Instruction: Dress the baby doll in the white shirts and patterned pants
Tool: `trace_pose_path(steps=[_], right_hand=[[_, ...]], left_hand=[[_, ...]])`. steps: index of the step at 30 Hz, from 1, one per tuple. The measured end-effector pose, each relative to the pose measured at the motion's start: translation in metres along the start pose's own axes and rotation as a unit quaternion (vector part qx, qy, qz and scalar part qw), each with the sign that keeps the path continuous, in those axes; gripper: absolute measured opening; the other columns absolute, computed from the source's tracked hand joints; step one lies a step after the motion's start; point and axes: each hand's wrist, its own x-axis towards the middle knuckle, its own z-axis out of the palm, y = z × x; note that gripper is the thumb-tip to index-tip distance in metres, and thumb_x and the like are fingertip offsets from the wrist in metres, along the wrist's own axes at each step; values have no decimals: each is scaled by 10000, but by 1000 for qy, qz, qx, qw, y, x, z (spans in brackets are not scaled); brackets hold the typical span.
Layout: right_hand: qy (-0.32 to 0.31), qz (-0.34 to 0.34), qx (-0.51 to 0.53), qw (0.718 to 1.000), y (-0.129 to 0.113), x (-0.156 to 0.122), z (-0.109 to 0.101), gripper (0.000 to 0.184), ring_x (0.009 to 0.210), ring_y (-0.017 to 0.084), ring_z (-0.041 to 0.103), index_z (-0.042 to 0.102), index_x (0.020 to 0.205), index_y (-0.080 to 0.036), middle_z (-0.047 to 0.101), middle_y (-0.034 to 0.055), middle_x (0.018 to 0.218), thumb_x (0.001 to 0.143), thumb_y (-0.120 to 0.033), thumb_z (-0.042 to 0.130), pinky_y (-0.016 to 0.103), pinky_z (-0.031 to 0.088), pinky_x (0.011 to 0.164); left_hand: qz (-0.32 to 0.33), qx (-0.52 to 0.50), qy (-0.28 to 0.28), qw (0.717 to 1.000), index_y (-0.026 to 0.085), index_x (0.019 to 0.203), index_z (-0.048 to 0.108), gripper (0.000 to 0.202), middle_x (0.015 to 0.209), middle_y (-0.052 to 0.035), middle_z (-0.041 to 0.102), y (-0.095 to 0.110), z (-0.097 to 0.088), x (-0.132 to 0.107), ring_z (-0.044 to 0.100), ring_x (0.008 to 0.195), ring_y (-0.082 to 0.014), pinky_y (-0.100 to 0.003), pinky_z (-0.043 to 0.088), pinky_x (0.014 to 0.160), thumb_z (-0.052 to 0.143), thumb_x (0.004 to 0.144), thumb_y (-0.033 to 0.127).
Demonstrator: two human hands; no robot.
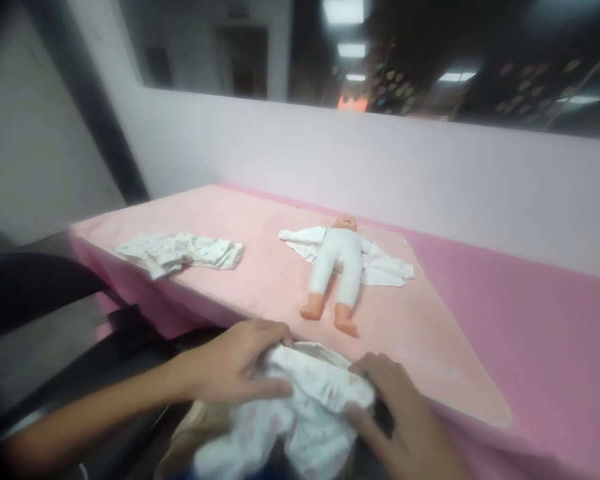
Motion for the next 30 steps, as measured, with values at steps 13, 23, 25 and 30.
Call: trace_pose_path(steps=[13,23,25,30], right_hand=[[122,-115,-263,950,-60,43,-78,323,740,241,585,741,959,-262,645,67,792,991,-543,585,366,443,666],[164,-44,-86,982,-103,78,-105,373,637,158,528,553,792,-225,605,-3,731,1003,-532,572,283,367,547],[174,-29,-34,984,-108,88,-100,369,643,156,543,551,820,-226,616,-11,733,1019,-537,540,283,390,561],[251,-61,30,966,-114,114,-80,275,875,213,638,588,1034,-245,676,35,1009,970,-508,633,362,533,770]], left_hand=[[148,314,73,935,206,1149,673,378,829,-49,696,38,-88,50,634,824,-223,-386,424,891,484,1052,519],[122,204,86,968,181,792,663,467,856,-71,673,65,-119,108,624,834,-216,-343,459,789,492,1000,562],[78,116,60,988,180,867,671,475,915,-73,697,71,-119,119,634,848,-212,-334,479,770,420,1019,552],[47,-101,-56,992,192,942,686,556,966,-73,734,77,-122,145,665,889,-212,-330,523,782,290,1031,571]])
